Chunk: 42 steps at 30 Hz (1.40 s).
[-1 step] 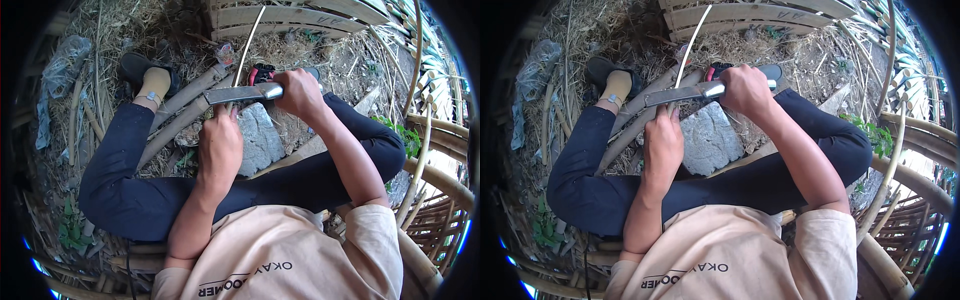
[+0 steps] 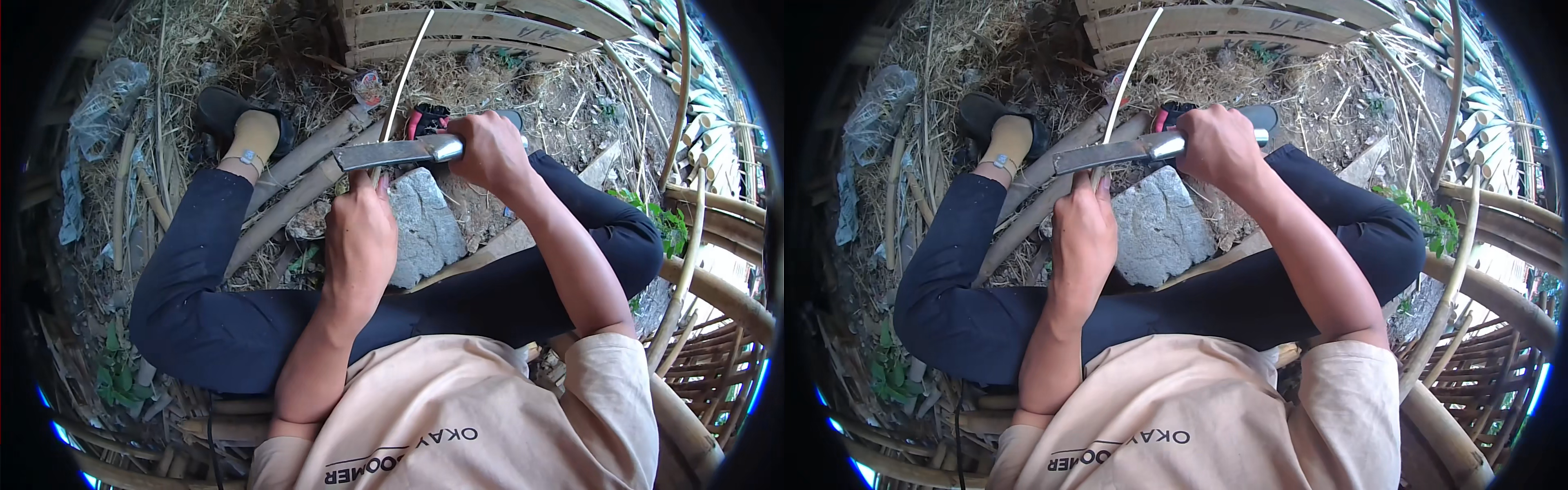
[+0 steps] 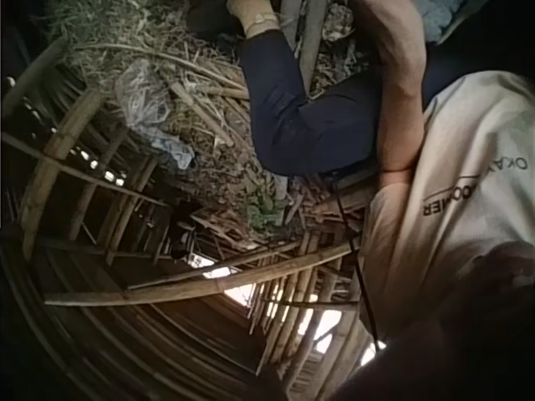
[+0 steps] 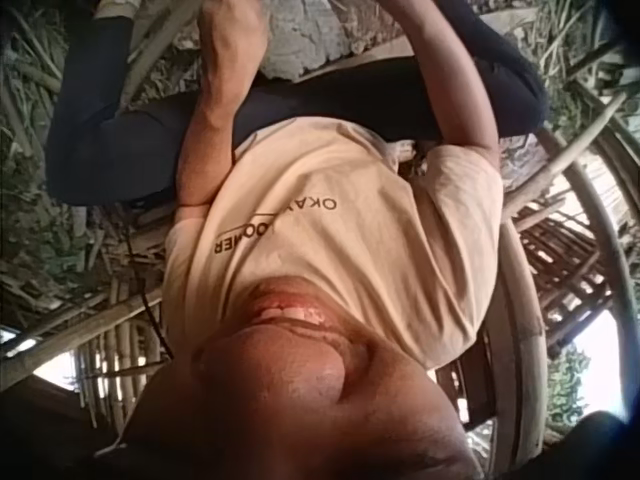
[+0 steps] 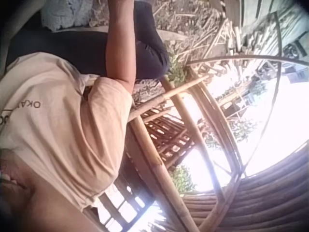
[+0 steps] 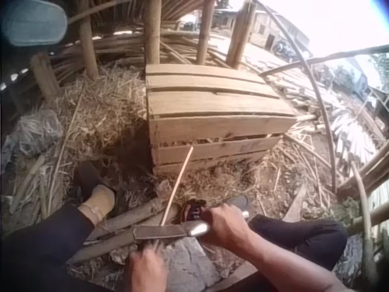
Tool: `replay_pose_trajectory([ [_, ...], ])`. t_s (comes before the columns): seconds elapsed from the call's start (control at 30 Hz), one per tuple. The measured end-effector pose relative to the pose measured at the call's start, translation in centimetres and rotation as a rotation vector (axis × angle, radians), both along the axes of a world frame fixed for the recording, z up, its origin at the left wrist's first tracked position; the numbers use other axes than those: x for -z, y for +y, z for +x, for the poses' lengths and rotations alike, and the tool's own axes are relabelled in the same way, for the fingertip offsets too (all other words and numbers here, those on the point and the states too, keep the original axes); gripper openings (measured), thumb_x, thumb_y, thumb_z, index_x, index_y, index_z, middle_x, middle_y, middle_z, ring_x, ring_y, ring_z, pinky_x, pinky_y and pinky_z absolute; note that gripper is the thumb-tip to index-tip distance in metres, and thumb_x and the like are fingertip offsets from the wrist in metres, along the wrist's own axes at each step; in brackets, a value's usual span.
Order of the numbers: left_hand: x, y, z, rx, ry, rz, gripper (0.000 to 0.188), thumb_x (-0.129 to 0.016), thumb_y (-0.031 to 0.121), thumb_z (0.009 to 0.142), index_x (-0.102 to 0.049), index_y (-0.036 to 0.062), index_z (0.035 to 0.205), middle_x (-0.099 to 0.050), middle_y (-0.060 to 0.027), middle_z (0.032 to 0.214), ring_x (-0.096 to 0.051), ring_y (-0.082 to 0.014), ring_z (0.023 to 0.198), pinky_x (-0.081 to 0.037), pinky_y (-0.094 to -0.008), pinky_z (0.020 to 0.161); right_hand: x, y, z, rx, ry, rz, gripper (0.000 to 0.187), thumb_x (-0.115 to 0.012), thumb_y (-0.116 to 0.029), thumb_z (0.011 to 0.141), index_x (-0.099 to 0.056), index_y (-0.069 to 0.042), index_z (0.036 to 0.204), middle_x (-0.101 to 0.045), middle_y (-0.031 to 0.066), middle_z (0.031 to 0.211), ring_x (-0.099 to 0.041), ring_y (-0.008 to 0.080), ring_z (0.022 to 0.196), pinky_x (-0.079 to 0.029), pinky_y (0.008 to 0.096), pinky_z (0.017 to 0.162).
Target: The person whittles a thin wooden stick with a knife, peeling away long shavings.
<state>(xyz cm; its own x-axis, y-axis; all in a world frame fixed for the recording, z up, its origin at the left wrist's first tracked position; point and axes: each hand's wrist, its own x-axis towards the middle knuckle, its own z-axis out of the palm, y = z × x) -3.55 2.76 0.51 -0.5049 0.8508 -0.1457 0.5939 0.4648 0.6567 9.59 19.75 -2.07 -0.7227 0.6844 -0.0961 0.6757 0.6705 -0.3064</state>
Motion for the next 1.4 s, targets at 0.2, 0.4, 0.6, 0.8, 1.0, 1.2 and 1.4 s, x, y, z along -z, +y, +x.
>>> replay_pose_trajectory([
  [0.2,0.0,0.2,0.0,-0.018,-0.004,0.047,0.021,-0.051,0.012,0.103,-0.056,-0.0073,0.108,-0.066,-0.029,0.074,-0.068,-0.0452,0.071,-0.052,-0.0514,0.058,-0.5,0.5,-0.2,-0.006,0.023,0.047,0.024,-0.073,-0.018,0.073,-0.08,-0.011,0.095,-0.071,0.0179,0.077,-0.07,0.0361,0.073,-0.056,0.0442,0.072],
  [0.4,-1.1,-0.6,0.6,0.022,-0.054,0.008,0.024,-0.052,0.017,0.104,-0.054,-0.0058,0.099,-0.064,-0.0266,0.068,-0.067,-0.0437,0.067,-0.051,-0.0502,0.055,-0.8,7.3,3.3,0.357,-0.051,0.186,0.023,-0.068,-0.017,0.083,-0.078,-0.007,0.102,-0.073,0.0205,0.086,-0.073,0.0345,0.079,-0.059,0.0447,0.078],
  [0.6,0.0,0.2,0.8,-0.012,-0.097,0.047,0.025,-0.052,0.02,0.104,-0.055,-0.0045,0.096,-0.064,-0.0272,0.069,-0.067,-0.0449,0.068,-0.051,-0.0513,0.056,-1.8,4.1,1.9,0.175,0.222,0.051,0.031,-0.073,-0.033,0.092,-0.077,-0.003,0.093,-0.067,0.0193,0.067,-0.066,0.0311,0.058,-0.052,0.0405,0.062],
  [0.8,0.1,0.8,0.2,-0.044,-0.153,0.084,0.025,-0.052,0.02,0.104,-0.056,-0.0039,0.096,-0.063,-0.027,0.07,-0.064,-0.0478,0.069,-0.047,-0.0527,0.059,-0.1,0.6,0.6,0.025,0.178,-0.209,0.016,-0.072,-0.019,0.077,-0.075,-0.005,0.084,-0.07,0.0202,0.073,-0.07,0.0388,0.072,-0.057,0.0468,0.074],
  [1.0,0.3,0.1,1.0,-0.044,-0.144,0.13,0.026,-0.051,0.019,0.105,-0.057,-0.005,0.097,-0.058,-0.0253,0.066,-0.059,-0.0486,0.065,-0.043,-0.0514,0.059,-0.9,0.5,0.6,0.038,0.117,-0.063,0.016,-0.073,-0.017,0.072,-0.076,-0.007,0.084,-0.068,0.0197,0.071,-0.069,0.0391,0.07,-0.055,0.046,0.07],
  [1.2,-1.3,-0.2,1.3,-0.001,-0.1,0.061,0.022,-0.052,0.016,0.104,-0.055,-0.0052,0.099,-0.061,-0.0275,0.068,-0.064,-0.0468,0.069,-0.046,-0.0519,0.057,-0.4,2.9,1.3,0.12,0.087,0.058,0.02,-0.071,-0.021,0.079,-0.078,-0.011,0.095,-0.072,0.0188,0.079,-0.072,0.0367,0.076,-0.058,0.045,0.073],
  [1.4,-0.6,-0.4,2.4,0.024,-0.141,0.139,0.027,-0.052,0.02,0.105,-0.055,-0.0046,0.093,-0.058,-0.0255,0.066,-0.061,-0.0463,0.064,-0.043,-0.0505,0.057,-1.2,8.6,5.6,0.372,0.06,0.188,0.025,-0.07,-0.026,0.086,-0.078,-0.009,0.102,-0.073,0.0205,0.086,-0.072,0.0363,0.081,-0.057,0.0451,0.079],
])
